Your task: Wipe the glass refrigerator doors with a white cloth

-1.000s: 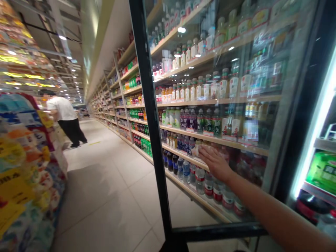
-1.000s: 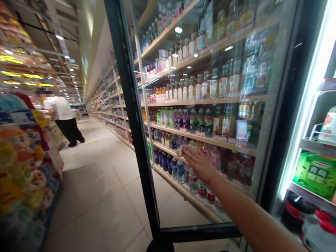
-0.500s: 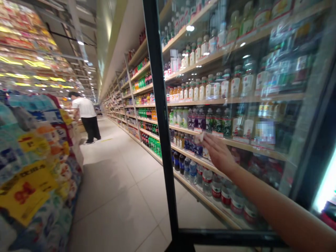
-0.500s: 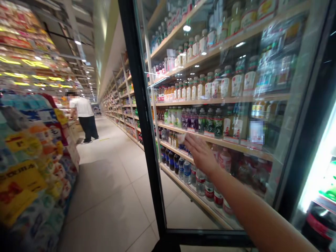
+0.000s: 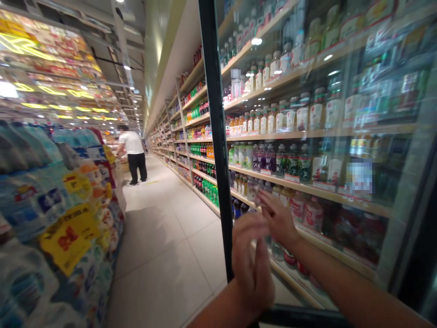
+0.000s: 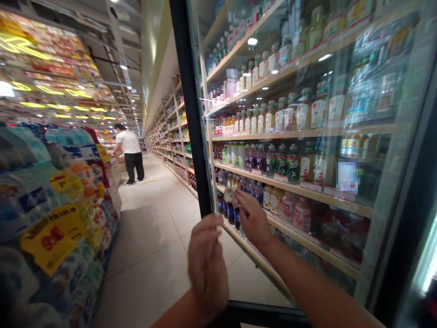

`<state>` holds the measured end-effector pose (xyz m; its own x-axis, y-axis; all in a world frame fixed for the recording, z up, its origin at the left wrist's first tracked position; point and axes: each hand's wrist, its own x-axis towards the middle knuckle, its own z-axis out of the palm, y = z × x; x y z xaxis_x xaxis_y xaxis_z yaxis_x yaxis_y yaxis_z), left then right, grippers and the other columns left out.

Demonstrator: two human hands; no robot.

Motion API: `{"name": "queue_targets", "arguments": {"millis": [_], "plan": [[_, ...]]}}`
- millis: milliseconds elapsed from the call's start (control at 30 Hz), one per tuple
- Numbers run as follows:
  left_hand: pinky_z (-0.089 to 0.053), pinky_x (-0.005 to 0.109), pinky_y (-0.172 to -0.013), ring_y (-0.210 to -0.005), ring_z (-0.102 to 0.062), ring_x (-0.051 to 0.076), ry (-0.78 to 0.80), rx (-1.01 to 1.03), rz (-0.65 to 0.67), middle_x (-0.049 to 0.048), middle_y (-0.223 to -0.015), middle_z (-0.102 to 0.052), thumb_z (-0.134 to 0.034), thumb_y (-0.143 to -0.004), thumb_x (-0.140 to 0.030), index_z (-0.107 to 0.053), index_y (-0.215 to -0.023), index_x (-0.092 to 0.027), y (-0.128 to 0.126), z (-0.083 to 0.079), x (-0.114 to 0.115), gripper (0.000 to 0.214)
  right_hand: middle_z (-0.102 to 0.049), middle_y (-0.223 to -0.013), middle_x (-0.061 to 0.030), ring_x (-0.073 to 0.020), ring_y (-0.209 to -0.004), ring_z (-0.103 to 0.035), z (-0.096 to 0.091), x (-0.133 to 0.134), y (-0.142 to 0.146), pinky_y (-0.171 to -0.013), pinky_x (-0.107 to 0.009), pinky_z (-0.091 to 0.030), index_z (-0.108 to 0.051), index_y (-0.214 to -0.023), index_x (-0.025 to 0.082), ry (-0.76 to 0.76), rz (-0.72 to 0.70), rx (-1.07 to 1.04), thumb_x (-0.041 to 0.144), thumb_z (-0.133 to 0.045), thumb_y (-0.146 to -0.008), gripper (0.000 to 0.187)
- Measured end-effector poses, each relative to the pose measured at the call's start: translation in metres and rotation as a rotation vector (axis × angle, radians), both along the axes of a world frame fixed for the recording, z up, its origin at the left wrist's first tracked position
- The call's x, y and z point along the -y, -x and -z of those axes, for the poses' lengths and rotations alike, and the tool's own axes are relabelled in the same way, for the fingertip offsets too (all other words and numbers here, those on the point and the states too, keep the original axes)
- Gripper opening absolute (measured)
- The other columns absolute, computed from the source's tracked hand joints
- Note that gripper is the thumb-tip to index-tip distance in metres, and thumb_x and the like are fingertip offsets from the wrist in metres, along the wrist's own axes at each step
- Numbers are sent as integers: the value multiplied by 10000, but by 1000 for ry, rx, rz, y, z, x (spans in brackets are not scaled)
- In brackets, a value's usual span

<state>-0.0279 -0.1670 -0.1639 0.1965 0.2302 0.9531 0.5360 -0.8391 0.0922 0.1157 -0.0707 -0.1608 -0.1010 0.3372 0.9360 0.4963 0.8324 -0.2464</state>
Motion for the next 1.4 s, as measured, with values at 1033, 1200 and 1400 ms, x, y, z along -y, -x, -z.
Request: {"name": "queue_targets", "arguments": {"millis": [1033,1200,1400], "plan": [[-291,522,-1254,-1566,-162,310,-466,-455,-411,169,-1601,-413,-383,-1020,-100,-399,-1551,-74,-10,-137,-156,532,-292,-1676,-69,-247,-1571,-216,-141,-39,-145,-1277,-538,-150,-134,-1655,243,-383,893,321,461,-334,-1071,655],[-259,568,-1258,-1571,-147,312,-462,-305,-359,141,-1628,-370,-380,-1030,-106,-325,-1601,-139,-29,-150,-157,574,-341,-1656,-68,-246,-1558,-259,-138,-37,-146,-1273,-509,-200,-215,-1646,238,-366,884,289,397,-347,-1064,617],[-227,496,-1290,-1561,-224,240,-409,-674,-155,24,-1638,-380,-365,-1055,-158,-361,-1579,-190,-15,-159,-158,526,-355,-1650,-57,-247,-1549,-281,-136,-33,-145,-1265,-506,-231,-275,-1632,227,-338,895,283,328,-350,-1048,597]]}}
